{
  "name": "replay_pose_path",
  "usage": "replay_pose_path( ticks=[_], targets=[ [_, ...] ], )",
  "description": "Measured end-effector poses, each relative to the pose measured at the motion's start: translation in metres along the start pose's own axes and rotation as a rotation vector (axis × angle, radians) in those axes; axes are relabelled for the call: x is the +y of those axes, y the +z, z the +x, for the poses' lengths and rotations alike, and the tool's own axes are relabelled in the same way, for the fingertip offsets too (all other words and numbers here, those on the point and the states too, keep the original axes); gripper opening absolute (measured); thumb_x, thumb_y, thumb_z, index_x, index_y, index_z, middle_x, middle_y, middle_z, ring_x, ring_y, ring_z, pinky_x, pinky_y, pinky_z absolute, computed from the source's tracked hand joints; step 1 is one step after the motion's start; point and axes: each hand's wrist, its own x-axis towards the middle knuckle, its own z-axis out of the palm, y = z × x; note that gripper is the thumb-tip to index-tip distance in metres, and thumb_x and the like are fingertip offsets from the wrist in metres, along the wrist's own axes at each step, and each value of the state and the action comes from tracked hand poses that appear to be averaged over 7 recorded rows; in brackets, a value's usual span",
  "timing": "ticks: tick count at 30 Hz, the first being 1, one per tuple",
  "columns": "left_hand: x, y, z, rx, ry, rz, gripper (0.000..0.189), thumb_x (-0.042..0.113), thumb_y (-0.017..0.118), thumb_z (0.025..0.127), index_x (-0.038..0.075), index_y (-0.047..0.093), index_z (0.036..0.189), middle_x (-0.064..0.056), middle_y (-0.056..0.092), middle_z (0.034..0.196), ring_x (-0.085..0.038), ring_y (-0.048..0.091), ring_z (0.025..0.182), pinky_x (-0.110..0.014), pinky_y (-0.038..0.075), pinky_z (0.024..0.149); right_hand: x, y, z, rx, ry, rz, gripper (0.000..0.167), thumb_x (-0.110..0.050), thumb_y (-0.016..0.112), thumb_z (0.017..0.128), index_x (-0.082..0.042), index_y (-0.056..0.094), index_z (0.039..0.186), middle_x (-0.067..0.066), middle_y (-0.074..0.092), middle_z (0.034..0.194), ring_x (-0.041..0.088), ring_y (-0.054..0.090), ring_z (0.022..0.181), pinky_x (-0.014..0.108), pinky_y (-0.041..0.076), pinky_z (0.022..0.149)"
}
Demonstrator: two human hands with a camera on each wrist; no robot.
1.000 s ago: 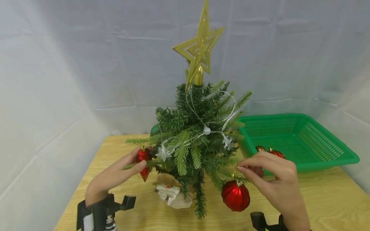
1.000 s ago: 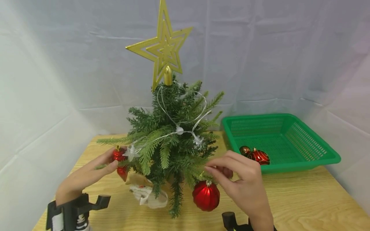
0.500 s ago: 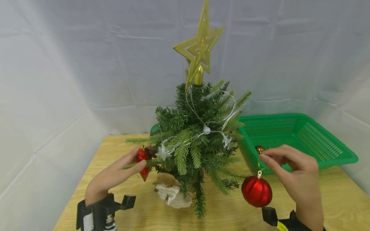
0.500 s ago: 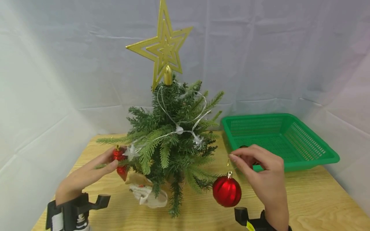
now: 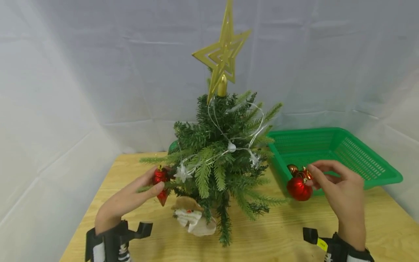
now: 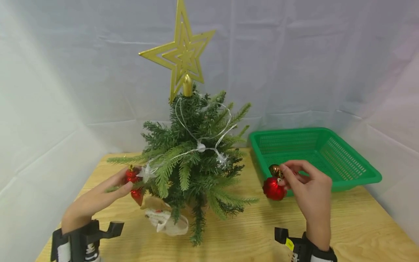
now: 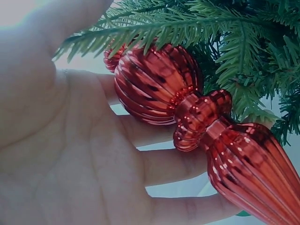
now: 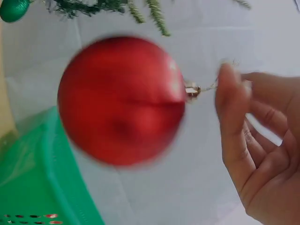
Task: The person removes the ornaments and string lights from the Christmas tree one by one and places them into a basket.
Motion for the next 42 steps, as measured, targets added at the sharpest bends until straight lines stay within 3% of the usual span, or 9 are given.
replay_pose_path(
  ticks=[9,20,24,26,27,31,35,39,42],
  targets=[
    [-0.002,0.000,0.000,-0.002,-0.012,-0.001,0.079,0.042,0.043,0.103,-0.001,0.001,0.154,-0.028,0.001,0.157,-0.050,0.001,0.141,-0.071,0.012,0.107,0.018,0.010,0.008,0.021,0.125,0.018,0.023,-0.017,0.070,0.090,0.002,0.069,0.103,-0.016,0.068,0.079,0.003,0.068,0.061,0.014,0.052,0.057],
    [-0.001,0.001,0.000,0.002,0.012,-0.010,0.079,0.041,0.044,0.102,-0.002,0.002,0.154,-0.029,0.002,0.157,-0.051,0.003,0.141,-0.071,0.012,0.106,0.020,0.013,0.011,0.179,0.200,0.109,0.017,-0.012,0.072,0.088,0.002,0.070,0.097,-0.018,0.070,0.075,0.000,0.068,0.066,0.012,0.052,0.061],
    [0.000,0.002,-0.001,0.006,0.026,-0.011,0.078,0.039,0.045,0.103,-0.003,0.003,0.153,-0.030,0.003,0.156,-0.051,0.002,0.141,-0.070,0.011,0.107,0.025,0.011,0.012,0.148,0.232,0.016,0.020,-0.019,0.072,0.089,-0.002,0.071,0.099,-0.023,0.068,0.076,-0.010,0.064,0.069,0.007,0.048,0.065],
    [0.001,0.002,-0.001,0.003,0.045,0.005,0.079,0.038,0.045,0.103,-0.005,0.002,0.153,-0.031,0.004,0.155,-0.052,0.004,0.140,-0.070,0.013,0.107,0.028,0.010,0.012,0.100,0.237,-0.087,0.023,-0.026,0.072,0.089,-0.006,0.072,0.101,-0.015,0.072,0.081,-0.016,0.059,0.067,0.006,0.044,0.064],
    [0.000,0.003,0.000,-0.008,0.069,0.003,0.077,0.035,0.045,0.103,-0.006,0.002,0.152,-0.035,0.016,0.152,-0.053,0.014,0.139,-0.069,0.016,0.107,0.030,0.010,0.012,0.067,0.239,-0.145,0.025,-0.029,0.071,0.090,-0.007,0.072,0.102,-0.010,0.073,0.084,-0.018,0.057,0.066,0.007,0.043,0.063],
    [-0.002,0.000,0.003,-0.039,0.134,0.035,0.077,0.032,0.046,0.103,-0.011,0.002,0.150,-0.038,0.027,0.146,-0.054,0.023,0.135,-0.067,0.023,0.107,0.033,0.010,0.009,-0.029,0.237,-0.305,0.031,-0.034,0.066,0.093,-0.006,0.070,0.106,0.017,0.072,0.102,0.004,0.069,0.076,0.020,0.048,0.065],
    [-0.004,-0.003,0.007,-0.089,0.232,0.026,0.062,0.024,0.045,0.104,-0.012,0.017,0.147,-0.038,0.046,0.128,-0.047,0.047,0.121,-0.054,0.043,0.099,0.035,0.012,0.005,-0.084,0.302,-0.319,0.034,-0.034,0.061,0.095,-0.004,0.068,0.109,0.023,0.066,0.115,0.039,0.065,0.101,0.046,0.052,0.075],
    [-0.007,-0.008,0.014,-0.174,0.354,-0.026,0.039,0.012,0.041,0.105,-0.004,0.032,0.139,-0.022,0.059,0.085,-0.024,0.059,0.075,-0.035,0.050,0.071,0.037,0.013,0.000,-0.097,0.330,-0.328,0.036,-0.033,0.060,0.095,-0.002,0.066,0.110,0.026,0.063,0.118,0.044,0.061,0.104,0.053,0.050,0.075],
    [-0.008,-0.010,0.016,-0.184,0.364,-0.014,0.044,0.012,0.043,0.104,-0.004,0.029,0.142,-0.017,0.060,0.082,-0.017,0.059,0.073,-0.032,0.050,0.074,0.039,0.013,-0.004,-0.089,0.316,-0.357,0.034,-0.032,0.060,0.096,-0.001,0.067,0.108,0.026,0.063,0.114,0.044,0.061,0.100,0.046,0.051,0.067]
  ],
)
